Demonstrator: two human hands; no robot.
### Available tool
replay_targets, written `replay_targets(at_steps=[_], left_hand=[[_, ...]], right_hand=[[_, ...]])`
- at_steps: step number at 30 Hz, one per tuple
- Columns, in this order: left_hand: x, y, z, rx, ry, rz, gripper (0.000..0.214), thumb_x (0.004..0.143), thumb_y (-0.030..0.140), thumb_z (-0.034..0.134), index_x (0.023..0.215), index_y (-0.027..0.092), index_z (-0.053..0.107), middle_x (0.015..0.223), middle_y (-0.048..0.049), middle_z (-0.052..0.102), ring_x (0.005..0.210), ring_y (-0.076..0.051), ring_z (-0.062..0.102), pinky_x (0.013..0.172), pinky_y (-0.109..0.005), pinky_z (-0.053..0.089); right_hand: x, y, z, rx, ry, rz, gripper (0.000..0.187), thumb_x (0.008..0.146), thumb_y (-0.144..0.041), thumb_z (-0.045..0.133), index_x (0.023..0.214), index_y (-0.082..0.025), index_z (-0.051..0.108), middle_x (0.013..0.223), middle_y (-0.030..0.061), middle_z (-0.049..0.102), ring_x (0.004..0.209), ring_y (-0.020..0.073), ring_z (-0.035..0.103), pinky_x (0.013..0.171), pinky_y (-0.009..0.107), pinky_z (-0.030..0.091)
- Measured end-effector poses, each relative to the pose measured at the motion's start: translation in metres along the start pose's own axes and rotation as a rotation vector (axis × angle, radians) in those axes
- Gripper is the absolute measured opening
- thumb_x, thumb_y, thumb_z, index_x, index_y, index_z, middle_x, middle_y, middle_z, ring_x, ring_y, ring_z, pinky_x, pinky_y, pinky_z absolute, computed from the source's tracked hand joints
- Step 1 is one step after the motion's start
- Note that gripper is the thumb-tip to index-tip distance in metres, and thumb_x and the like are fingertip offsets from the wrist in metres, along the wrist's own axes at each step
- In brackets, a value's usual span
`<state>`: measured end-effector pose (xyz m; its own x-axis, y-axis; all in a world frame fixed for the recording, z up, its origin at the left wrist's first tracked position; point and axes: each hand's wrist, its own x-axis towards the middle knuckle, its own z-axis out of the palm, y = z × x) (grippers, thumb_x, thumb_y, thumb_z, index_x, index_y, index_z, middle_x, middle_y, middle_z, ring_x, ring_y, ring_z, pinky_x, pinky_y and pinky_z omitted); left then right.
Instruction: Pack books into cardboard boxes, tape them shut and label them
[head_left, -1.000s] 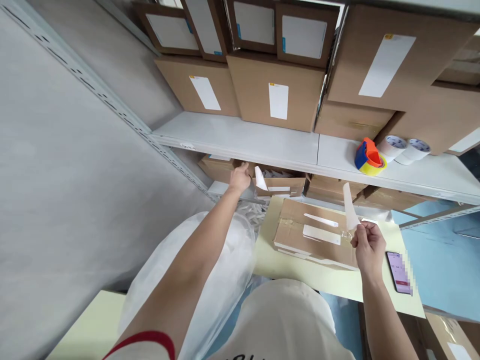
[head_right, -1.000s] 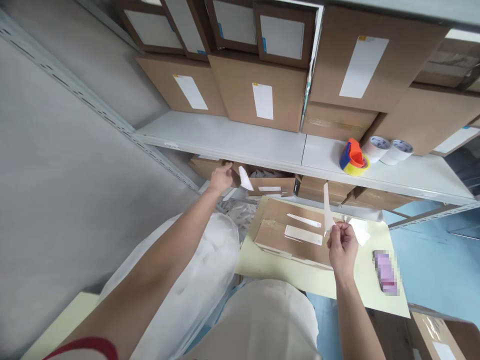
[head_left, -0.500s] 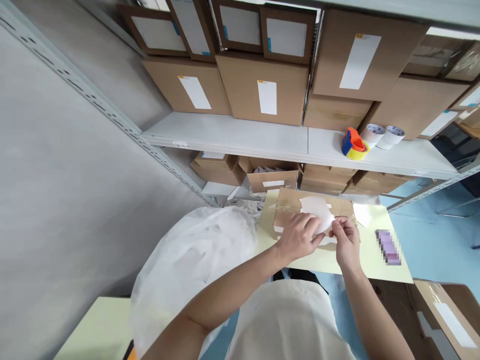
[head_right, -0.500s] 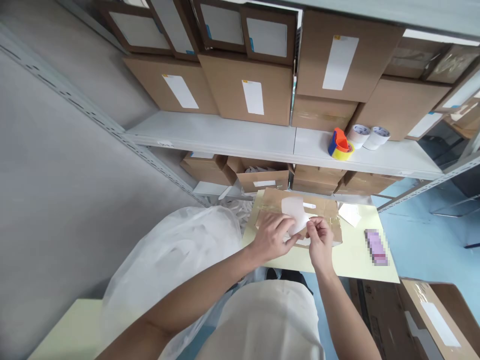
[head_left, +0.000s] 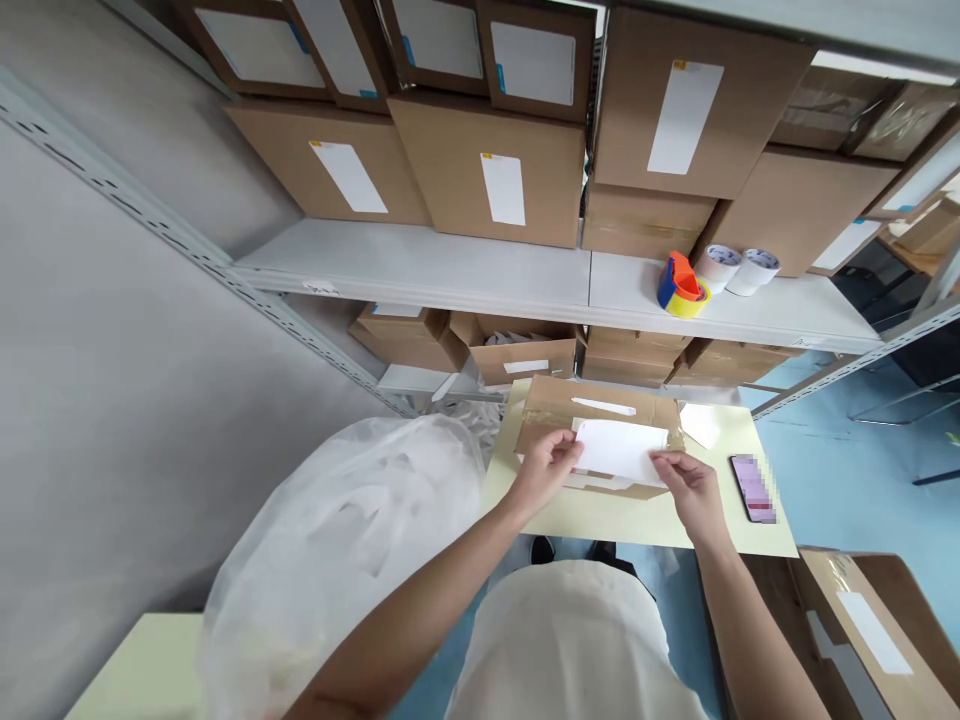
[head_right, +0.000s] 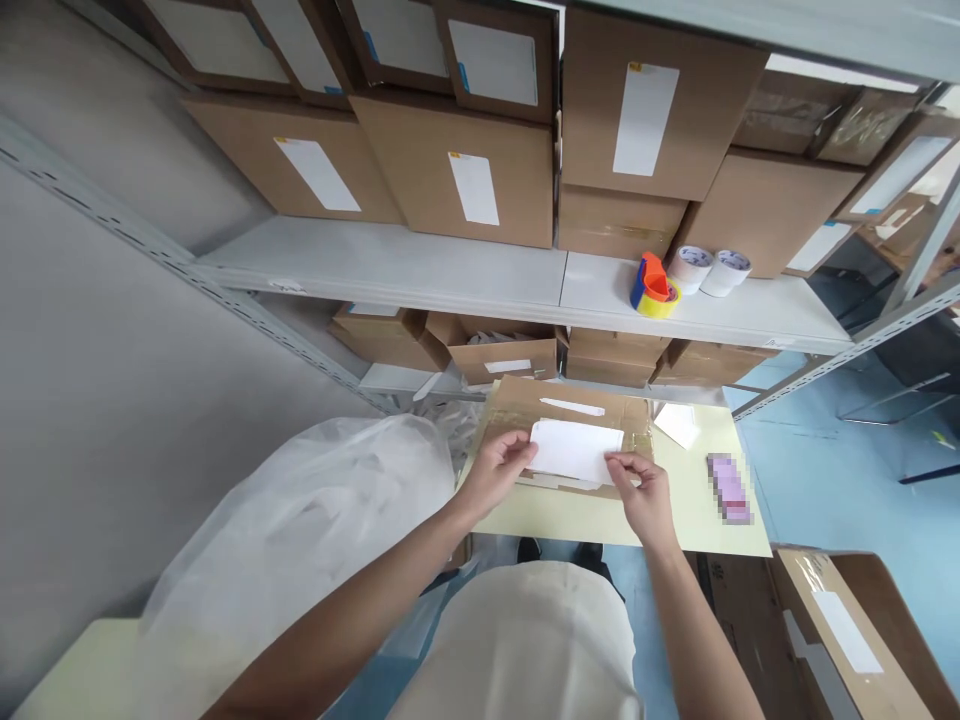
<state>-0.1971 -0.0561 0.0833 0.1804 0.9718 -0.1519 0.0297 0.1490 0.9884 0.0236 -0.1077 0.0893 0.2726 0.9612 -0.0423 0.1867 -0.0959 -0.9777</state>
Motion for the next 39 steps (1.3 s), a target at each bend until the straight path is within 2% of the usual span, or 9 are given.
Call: replay_targets(at_steps=[3, 6, 12, 17, 23, 31, 34, 37, 39], left_hand=[[0.000, -0.015, 0.004, 0.107, 0.067, -0.046, 0.029, 0.074, 0.047, 0.065, 0.079, 0.020, 0.060, 0.063, 0.0020, 0.062, 0.054, -0.013, 0.058, 0.056, -0.027, 0.050], [0.006, -0.019, 0.005, 0.199, 0.152, -0.013, 0.032, 0.075, 0.038, 0.064, 0.101, 0.020, 0.059, 0.065, 0.0036, 0.064, 0.056, -0.014, 0.060, 0.059, -0.027, 0.050], [0.050, -0.012, 0.000, 0.394, 0.288, -0.090, 0.055, 0.074, 0.030, 0.070, 0.122, 0.018, 0.048, 0.065, 0.0042, 0.066, 0.065, -0.017, 0.067, 0.069, -0.029, 0.050], [0.081, -0.012, -0.002, 0.566, 0.258, -0.157, 0.059, 0.078, 0.027, 0.070, 0.130, 0.017, 0.044, 0.073, 0.0002, 0.072, 0.080, -0.023, 0.072, 0.076, -0.032, 0.050], [0.086, -0.012, 0.002, 0.804, 0.235, -0.190, 0.060, 0.081, 0.025, 0.066, 0.135, 0.012, 0.042, 0.083, -0.0069, 0.076, 0.110, -0.028, 0.067, 0.092, -0.035, 0.047], [0.086, 0.011, -0.006, 1.250, 0.138, -0.203, 0.069, 0.078, 0.051, 0.068, 0.131, 0.011, 0.050, 0.103, -0.0212, 0.072, 0.102, -0.037, 0.068, 0.082, -0.039, 0.049], [0.080, 0.013, -0.010, 1.283, 0.074, -0.020, 0.055, 0.082, 0.045, 0.065, 0.127, 0.015, 0.055, 0.111, -0.0189, 0.070, 0.107, -0.035, 0.066, 0.085, -0.040, 0.050], [0.074, 0.002, -0.009, 1.224, -0.215, 0.361, 0.047, 0.090, 0.038, 0.057, 0.133, 0.021, 0.055, 0.139, -0.0139, 0.057, 0.130, -0.030, 0.052, 0.106, -0.042, 0.040], [0.070, -0.007, -0.009, 1.202, -0.410, 0.487, 0.053, 0.093, 0.041, 0.052, 0.142, 0.020, 0.048, 0.153, -0.0128, 0.044, 0.142, -0.028, 0.039, 0.117, -0.045, 0.027]], right_hand=[[0.005, 0.011, -0.003, -0.038, -0.041, 0.038, 0.040, 0.070, -0.060, 0.073, 0.080, -0.022, 0.079, 0.090, 0.0106, 0.078, 0.082, 0.0259, 0.070, 0.079, 0.044, 0.055], [0.017, 0.020, -0.004, -0.034, -0.092, 0.060, 0.043, 0.069, -0.062, 0.072, 0.082, -0.021, 0.079, 0.089, 0.0106, 0.078, 0.075, 0.0231, 0.068, 0.071, 0.039, 0.055], [0.056, 0.025, 0.000, -0.095, -0.176, 0.058, 0.043, 0.071, -0.056, 0.069, 0.092, -0.020, 0.079, 0.075, 0.0051, 0.075, 0.060, 0.0164, 0.060, 0.054, 0.029, 0.048], [0.080, 0.028, 0.005, -0.246, -0.224, 0.074, 0.046, 0.073, -0.053, 0.065, 0.101, -0.018, 0.078, 0.059, -0.0011, 0.065, 0.052, 0.0145, 0.053, 0.055, 0.029, 0.045], [0.089, 0.037, 0.009, -0.422, -0.314, 0.033, 0.035, 0.078, -0.047, 0.064, 0.099, -0.023, 0.078, 0.080, 0.0045, 0.075, 0.070, 0.0200, 0.067, 0.068, 0.033, 0.051], [0.087, 0.024, 0.003, -0.767, -0.358, -0.090, 0.036, 0.089, -0.055, 0.054, 0.102, -0.031, 0.078, 0.079, 0.0060, 0.075, 0.071, 0.0252, 0.070, 0.068, 0.037, 0.051], [0.082, 0.016, 0.005, -0.895, -0.335, -0.226, 0.047, 0.091, -0.057, 0.048, 0.113, -0.026, 0.075, 0.107, 0.0125, 0.073, 0.095, 0.0307, 0.070, 0.084, 0.044, 0.051], [0.077, 0.014, 0.015, -0.975, -0.451, -0.412, 0.061, 0.094, -0.058, 0.043, 0.138, -0.018, 0.057, 0.146, 0.0169, 0.052, 0.134, 0.0347, 0.049, 0.107, 0.050, 0.040], [0.074, 0.018, 0.020, -1.030, -0.567, -0.438, 0.066, 0.097, -0.057, 0.036, 0.149, -0.018, 0.043, 0.157, 0.0148, 0.037, 0.145, 0.0311, 0.034, 0.115, 0.051, 0.030]])
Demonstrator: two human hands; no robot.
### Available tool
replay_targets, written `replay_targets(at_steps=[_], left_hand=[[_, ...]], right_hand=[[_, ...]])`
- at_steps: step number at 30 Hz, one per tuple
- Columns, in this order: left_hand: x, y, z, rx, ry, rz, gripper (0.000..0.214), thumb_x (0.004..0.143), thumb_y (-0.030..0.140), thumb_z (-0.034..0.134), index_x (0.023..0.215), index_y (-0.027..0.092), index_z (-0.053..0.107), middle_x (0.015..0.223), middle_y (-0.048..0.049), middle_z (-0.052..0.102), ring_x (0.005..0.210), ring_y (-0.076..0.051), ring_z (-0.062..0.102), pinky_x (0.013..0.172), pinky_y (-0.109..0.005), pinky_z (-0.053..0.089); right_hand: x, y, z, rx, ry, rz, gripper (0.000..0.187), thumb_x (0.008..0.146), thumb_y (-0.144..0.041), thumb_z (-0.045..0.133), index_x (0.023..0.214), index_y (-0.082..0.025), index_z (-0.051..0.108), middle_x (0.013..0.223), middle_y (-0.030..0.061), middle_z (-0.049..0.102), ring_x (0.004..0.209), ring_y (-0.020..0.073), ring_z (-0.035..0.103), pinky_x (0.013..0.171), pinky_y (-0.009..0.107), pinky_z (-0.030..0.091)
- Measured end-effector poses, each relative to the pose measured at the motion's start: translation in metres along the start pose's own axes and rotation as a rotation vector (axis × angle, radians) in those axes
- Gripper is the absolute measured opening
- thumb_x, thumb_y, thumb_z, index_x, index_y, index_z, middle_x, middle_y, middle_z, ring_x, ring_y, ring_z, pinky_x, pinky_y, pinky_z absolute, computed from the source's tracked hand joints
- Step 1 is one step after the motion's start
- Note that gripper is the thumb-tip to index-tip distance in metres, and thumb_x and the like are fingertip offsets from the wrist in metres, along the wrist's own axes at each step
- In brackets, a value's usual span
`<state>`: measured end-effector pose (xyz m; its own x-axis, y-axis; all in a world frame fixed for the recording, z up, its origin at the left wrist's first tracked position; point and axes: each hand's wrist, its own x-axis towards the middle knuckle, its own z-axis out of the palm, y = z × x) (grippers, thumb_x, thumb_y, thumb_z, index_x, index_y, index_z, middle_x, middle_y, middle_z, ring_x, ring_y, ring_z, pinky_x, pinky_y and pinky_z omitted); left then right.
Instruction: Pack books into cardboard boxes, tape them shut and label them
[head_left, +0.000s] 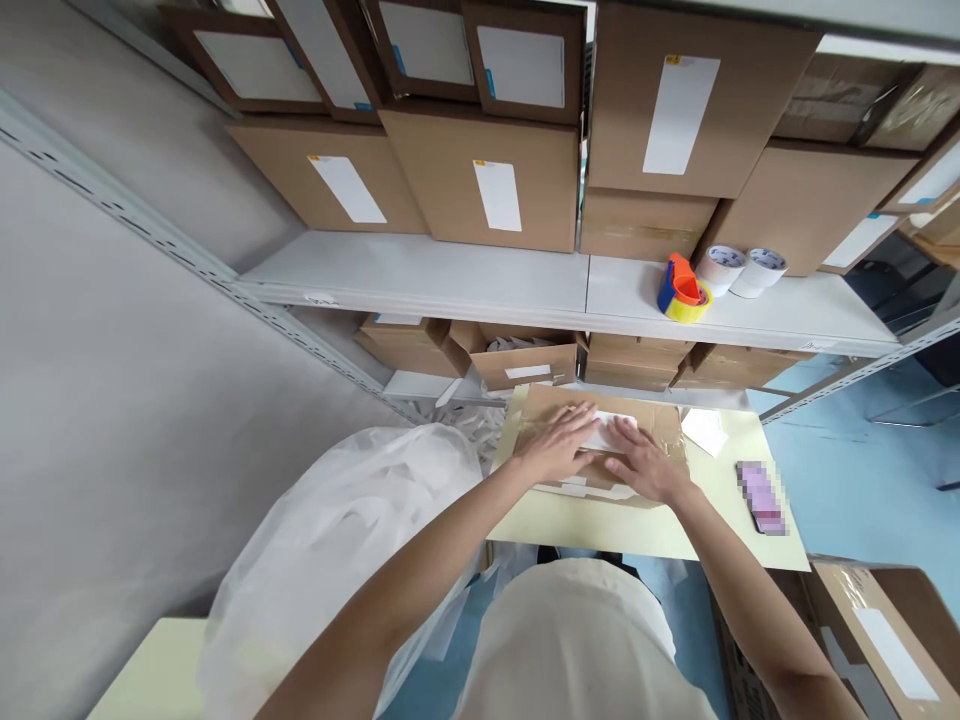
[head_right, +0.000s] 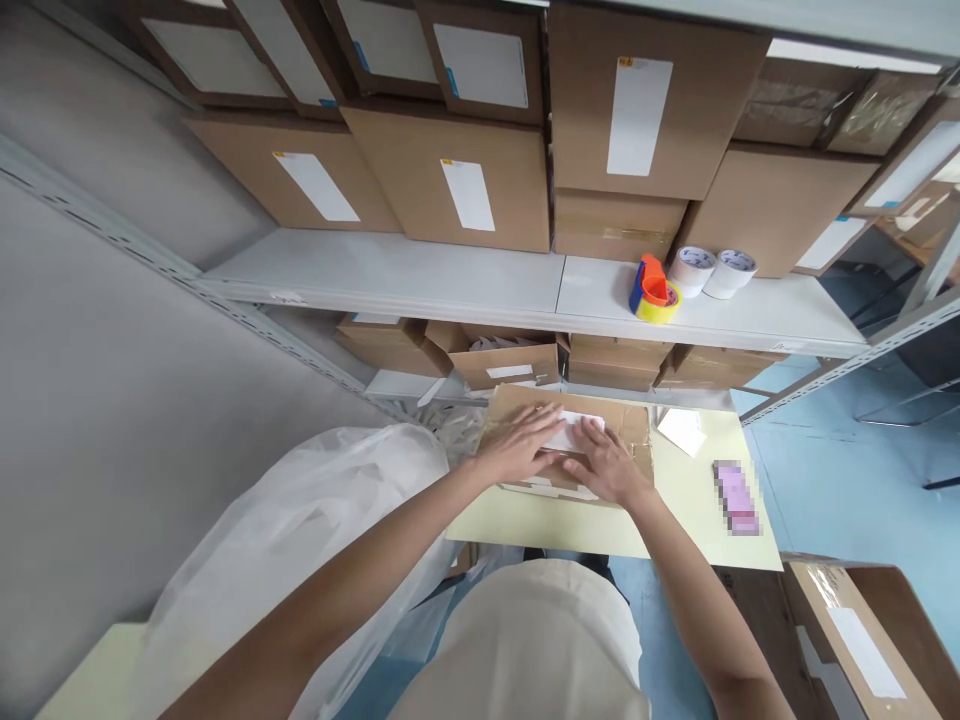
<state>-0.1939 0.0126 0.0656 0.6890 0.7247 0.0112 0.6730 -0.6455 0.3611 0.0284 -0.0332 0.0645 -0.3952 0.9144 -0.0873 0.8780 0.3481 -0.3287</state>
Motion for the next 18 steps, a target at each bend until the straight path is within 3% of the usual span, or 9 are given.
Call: replay_targets(at_steps=[2, 4, 9, 11, 15, 18], left_hand=[[-0.006, -0.004, 0.007, 0.019, -0.083, 0.053, 0.063, 0.093, 0.046, 0.051, 0.149, 0.018, 0.039, 0.158, -0.0152, 0.034, 0.148, -0.028, 0.029, 0.120, -0.049, 0.018], [-0.013, -0.009, 0.011, 0.054, -0.129, 0.084, 0.073, 0.090, 0.053, 0.054, 0.152, 0.019, 0.033, 0.160, -0.0165, 0.028, 0.150, -0.031, 0.023, 0.120, -0.054, 0.013], [-0.031, -0.024, 0.010, 0.096, -0.167, 0.236, 0.083, 0.085, 0.068, 0.052, 0.153, 0.025, 0.031, 0.161, -0.0138, 0.027, 0.151, -0.034, 0.018, 0.118, -0.063, 0.008], [-0.036, -0.030, 0.006, 0.107, -0.161, 0.217, 0.080, 0.088, 0.067, 0.048, 0.153, 0.024, 0.033, 0.161, -0.0138, 0.027, 0.150, -0.035, 0.019, 0.117, -0.065, 0.008], [-0.046, -0.038, -0.001, 0.103, -0.029, -0.025, 0.061, 0.093, 0.058, 0.044, 0.144, 0.026, 0.049, 0.162, -0.0106, 0.027, 0.150, -0.036, 0.019, 0.117, -0.065, 0.011], [-0.052, -0.041, -0.003, 0.055, 0.109, -0.348, 0.063, 0.093, 0.056, 0.045, 0.146, 0.022, 0.047, 0.164, -0.0136, 0.017, 0.150, -0.041, 0.014, 0.114, -0.069, 0.017]], right_hand=[[-0.004, -0.001, 0.007, -0.073, -0.041, 0.065, 0.068, 0.098, -0.058, 0.031, 0.152, -0.017, 0.035, 0.159, 0.0151, 0.031, 0.148, 0.0312, 0.029, 0.118, 0.056, 0.023], [-0.012, -0.001, 0.013, -0.166, -0.002, 0.153, 0.073, 0.096, -0.061, 0.032, 0.154, -0.016, 0.031, 0.160, 0.0166, 0.028, 0.148, 0.0356, 0.026, 0.117, 0.063, 0.017], [-0.033, -0.006, 0.031, -0.255, 0.014, -0.042, 0.071, 0.096, -0.058, 0.036, 0.156, -0.020, 0.027, 0.160, 0.0122, 0.028, 0.150, 0.0339, 0.022, 0.119, 0.060, 0.014], [-0.038, -0.008, 0.035, -0.251, 0.012, -0.006, 0.067, 0.098, -0.054, 0.034, 0.155, -0.019, 0.029, 0.159, 0.0127, 0.032, 0.148, 0.0331, 0.027, 0.118, 0.061, 0.017], [-0.047, 0.002, 0.030, -0.199, 0.136, 0.243, 0.058, 0.099, -0.053, 0.031, 0.143, -0.021, 0.051, 0.158, 0.0127, 0.035, 0.149, 0.0347, 0.025, 0.116, 0.064, 0.017], [-0.052, 0.016, 0.020, -0.052, 0.293, 0.512, 0.062, 0.095, -0.059, 0.033, 0.141, -0.022, 0.052, 0.161, 0.0143, 0.028, 0.149, 0.0394, 0.021, 0.112, 0.068, 0.022]])
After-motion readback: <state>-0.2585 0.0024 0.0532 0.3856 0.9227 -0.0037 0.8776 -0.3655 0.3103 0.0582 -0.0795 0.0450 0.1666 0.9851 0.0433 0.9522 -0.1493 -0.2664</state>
